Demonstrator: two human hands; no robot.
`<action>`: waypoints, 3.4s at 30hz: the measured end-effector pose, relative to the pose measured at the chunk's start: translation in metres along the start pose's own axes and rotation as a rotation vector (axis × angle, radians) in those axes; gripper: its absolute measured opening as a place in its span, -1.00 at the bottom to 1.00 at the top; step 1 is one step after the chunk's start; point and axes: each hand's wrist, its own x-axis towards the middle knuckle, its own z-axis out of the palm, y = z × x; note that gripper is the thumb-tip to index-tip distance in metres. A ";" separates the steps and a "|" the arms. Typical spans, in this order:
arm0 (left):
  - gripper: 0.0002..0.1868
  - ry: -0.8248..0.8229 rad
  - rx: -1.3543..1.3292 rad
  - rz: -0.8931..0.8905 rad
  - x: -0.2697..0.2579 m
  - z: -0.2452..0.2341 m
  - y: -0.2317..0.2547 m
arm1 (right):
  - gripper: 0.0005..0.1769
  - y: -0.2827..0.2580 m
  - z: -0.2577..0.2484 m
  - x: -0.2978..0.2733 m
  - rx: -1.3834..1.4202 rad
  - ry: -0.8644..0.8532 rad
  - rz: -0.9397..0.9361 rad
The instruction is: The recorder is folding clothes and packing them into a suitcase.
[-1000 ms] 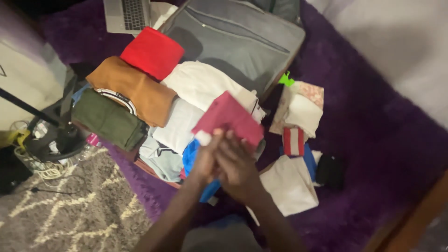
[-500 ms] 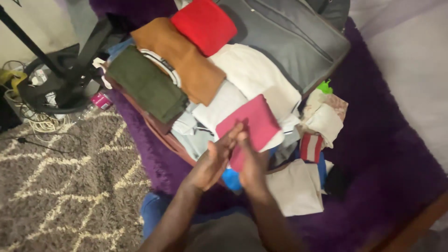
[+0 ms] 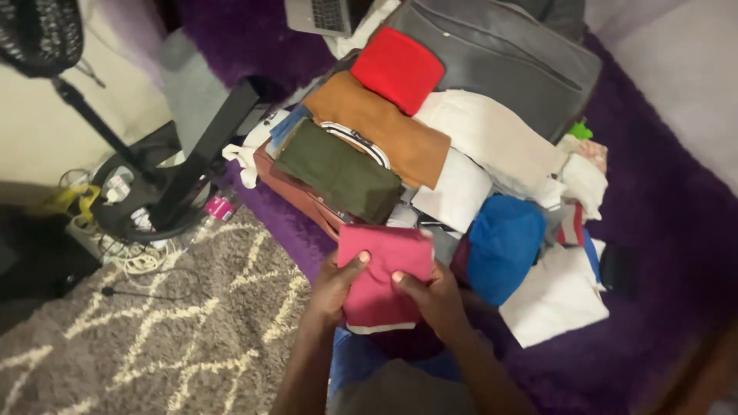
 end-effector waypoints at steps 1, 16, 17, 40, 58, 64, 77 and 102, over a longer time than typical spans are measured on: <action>-0.55 -0.015 0.007 -0.014 -0.003 0.010 0.008 | -0.57 -0.001 0.001 0.001 0.002 0.021 0.004; -0.50 0.092 -0.164 -0.305 -0.027 0.064 0.049 | -0.54 -0.020 0.032 -0.020 0.704 0.553 0.322; -0.51 0.085 -0.170 -0.326 -0.027 0.063 0.051 | -0.55 -0.013 0.035 -0.022 0.658 0.528 0.250; -0.35 0.193 0.238 -0.526 -0.034 0.116 0.015 | -0.48 -0.006 -0.015 -0.071 0.560 0.741 0.323; -0.40 -0.089 0.429 -0.133 0.044 0.095 -0.001 | -0.41 -0.001 -0.072 0.003 0.961 0.570 0.270; -0.20 -0.229 0.741 -0.132 0.095 0.069 -0.009 | -0.51 0.020 -0.081 0.037 0.861 0.727 0.384; -0.25 -0.644 1.857 0.538 0.277 0.108 0.015 | -0.61 -0.011 -0.139 0.111 0.098 0.810 0.253; -0.32 -0.860 1.818 0.745 0.263 0.121 -0.001 | -0.28 -0.008 -0.081 0.167 -1.122 0.776 0.166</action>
